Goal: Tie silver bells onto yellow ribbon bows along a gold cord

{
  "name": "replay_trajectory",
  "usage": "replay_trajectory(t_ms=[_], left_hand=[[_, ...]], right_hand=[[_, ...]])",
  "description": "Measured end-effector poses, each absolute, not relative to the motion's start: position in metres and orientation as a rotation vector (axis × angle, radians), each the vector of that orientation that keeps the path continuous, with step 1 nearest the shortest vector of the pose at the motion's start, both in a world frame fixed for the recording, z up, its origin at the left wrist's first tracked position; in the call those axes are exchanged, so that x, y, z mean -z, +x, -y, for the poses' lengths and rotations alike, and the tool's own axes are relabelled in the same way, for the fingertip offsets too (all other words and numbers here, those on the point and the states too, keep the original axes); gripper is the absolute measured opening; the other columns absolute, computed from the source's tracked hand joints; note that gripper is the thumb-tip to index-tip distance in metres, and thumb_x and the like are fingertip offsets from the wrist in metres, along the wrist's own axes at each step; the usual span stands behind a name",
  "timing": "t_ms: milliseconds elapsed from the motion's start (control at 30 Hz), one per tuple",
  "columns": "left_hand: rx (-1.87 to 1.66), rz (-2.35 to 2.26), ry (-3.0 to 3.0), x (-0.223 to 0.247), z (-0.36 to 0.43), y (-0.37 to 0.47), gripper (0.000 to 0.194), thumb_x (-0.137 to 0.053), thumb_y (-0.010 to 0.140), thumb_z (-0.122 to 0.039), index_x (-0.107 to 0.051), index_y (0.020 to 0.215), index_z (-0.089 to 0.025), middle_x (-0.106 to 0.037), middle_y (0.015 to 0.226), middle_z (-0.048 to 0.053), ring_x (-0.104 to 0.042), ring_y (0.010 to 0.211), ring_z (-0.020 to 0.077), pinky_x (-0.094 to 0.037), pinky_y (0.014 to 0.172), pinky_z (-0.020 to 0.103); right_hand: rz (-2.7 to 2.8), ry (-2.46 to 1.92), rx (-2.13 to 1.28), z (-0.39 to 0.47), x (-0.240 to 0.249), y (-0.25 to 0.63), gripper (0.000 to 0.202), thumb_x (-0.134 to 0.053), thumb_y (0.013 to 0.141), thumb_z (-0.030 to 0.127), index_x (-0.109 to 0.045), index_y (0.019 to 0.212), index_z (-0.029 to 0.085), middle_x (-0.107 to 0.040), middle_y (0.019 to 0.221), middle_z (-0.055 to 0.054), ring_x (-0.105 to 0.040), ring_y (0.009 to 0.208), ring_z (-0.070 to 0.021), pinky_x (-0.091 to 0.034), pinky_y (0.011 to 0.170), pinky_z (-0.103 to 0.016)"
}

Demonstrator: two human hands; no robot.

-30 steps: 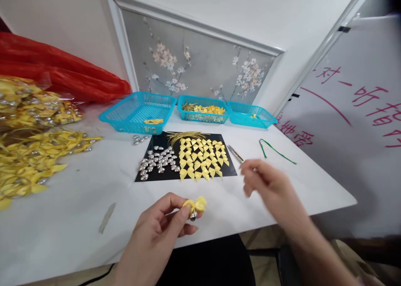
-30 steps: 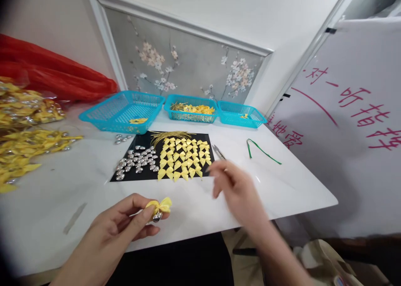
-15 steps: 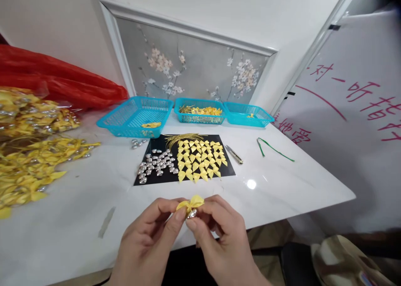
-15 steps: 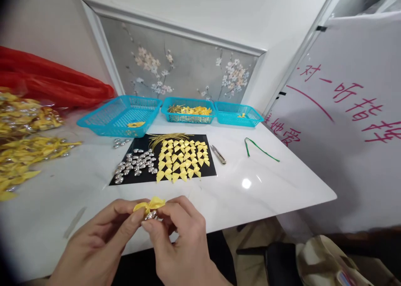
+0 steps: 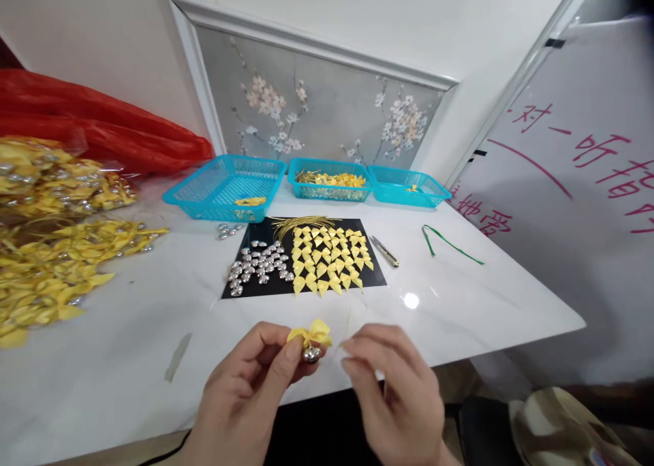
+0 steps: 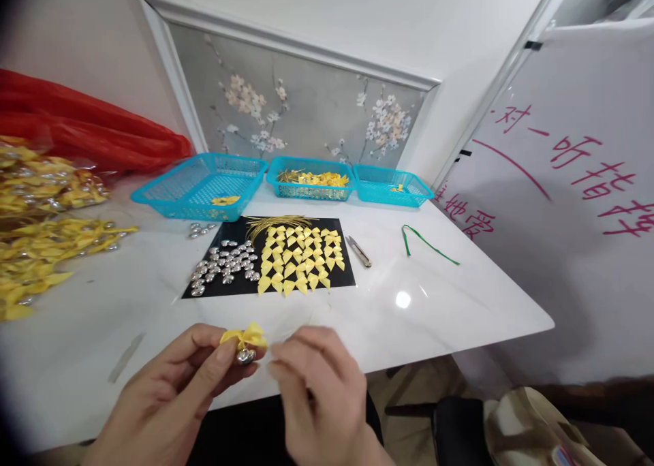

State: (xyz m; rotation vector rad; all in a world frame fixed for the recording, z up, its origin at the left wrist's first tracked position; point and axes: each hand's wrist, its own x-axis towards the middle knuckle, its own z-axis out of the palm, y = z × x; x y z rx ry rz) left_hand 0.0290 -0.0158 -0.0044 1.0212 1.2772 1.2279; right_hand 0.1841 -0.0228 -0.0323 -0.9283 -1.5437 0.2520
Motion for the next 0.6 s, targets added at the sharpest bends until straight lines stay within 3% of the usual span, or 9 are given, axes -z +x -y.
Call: replay_trajectory(t_ms=[133,233,367,533,600], left_hand=[[-1.244,-1.328,1.047,0.002,0.017,0.031,0.032,-0.08,0.075,-0.054,-0.072,0.072,-0.023,-0.074,0.073,0.002,-0.071,0.076,0.0242,-0.061,0.072,0.032],[-1.213,-1.295,1.098,0.002,0.016,0.028,0.033,-0.077,0.077,-0.054,-0.071,0.07,-0.022,-0.072,0.068,0.002,-0.068,0.07,0.0226,-0.059,0.068,0.03],[-1.115,-1.191,1.123,0.002,0.016,0.022,0.03,-0.074,0.083,-0.051,-0.073,0.071,-0.023,-0.069,0.069,0.0,-0.064,0.071,0.0181,-0.054,0.068,0.023],[-1.064,-1.102,1.031,0.003,0.016,0.021,0.024,-0.078,0.08,-0.045,-0.075,0.072,-0.023,-0.074,0.084,0.001,-0.064,0.078,0.018,-0.055,0.072,0.023],[-1.05,-1.087,1.02,0.003,0.017,0.021,0.025,-0.078,0.08,-0.046,-0.074,0.071,-0.023,-0.073,0.08,0.001,-0.063,0.077,0.0184,-0.056,0.073,0.025]], right_hand=[[1.429,-0.964,-0.946,0.011,0.017,0.194,0.021,-0.051,0.103,0.029,-0.07,0.107,0.022,-0.062,0.103,-0.006,-0.066,0.068,-0.0119,-0.058,0.059,-0.025],[1.453,-0.885,-1.386,0.0,0.014,0.198,0.031,-0.053,0.101,0.043,-0.071,0.098,0.018,-0.058,0.089,-0.002,-0.057,0.057,-0.0085,-0.051,0.052,-0.023],[1.642,-0.986,-1.182,-0.007,0.009,0.208,0.014,-0.069,0.091,0.028,-0.073,0.083,0.018,-0.059,0.078,0.0,-0.054,0.067,-0.012,-0.043,0.059,-0.025],[1.787,-0.97,-0.833,-0.01,-0.006,0.21,0.015,-0.06,0.093,0.012,-0.068,0.083,0.019,-0.061,0.084,-0.001,-0.056,0.074,-0.013,-0.043,0.063,-0.025],[1.824,-0.955,-0.757,-0.011,-0.009,0.207,0.017,-0.056,0.095,0.009,-0.063,0.084,0.019,-0.059,0.085,-0.001,-0.056,0.077,-0.0131,-0.044,0.068,-0.025]])
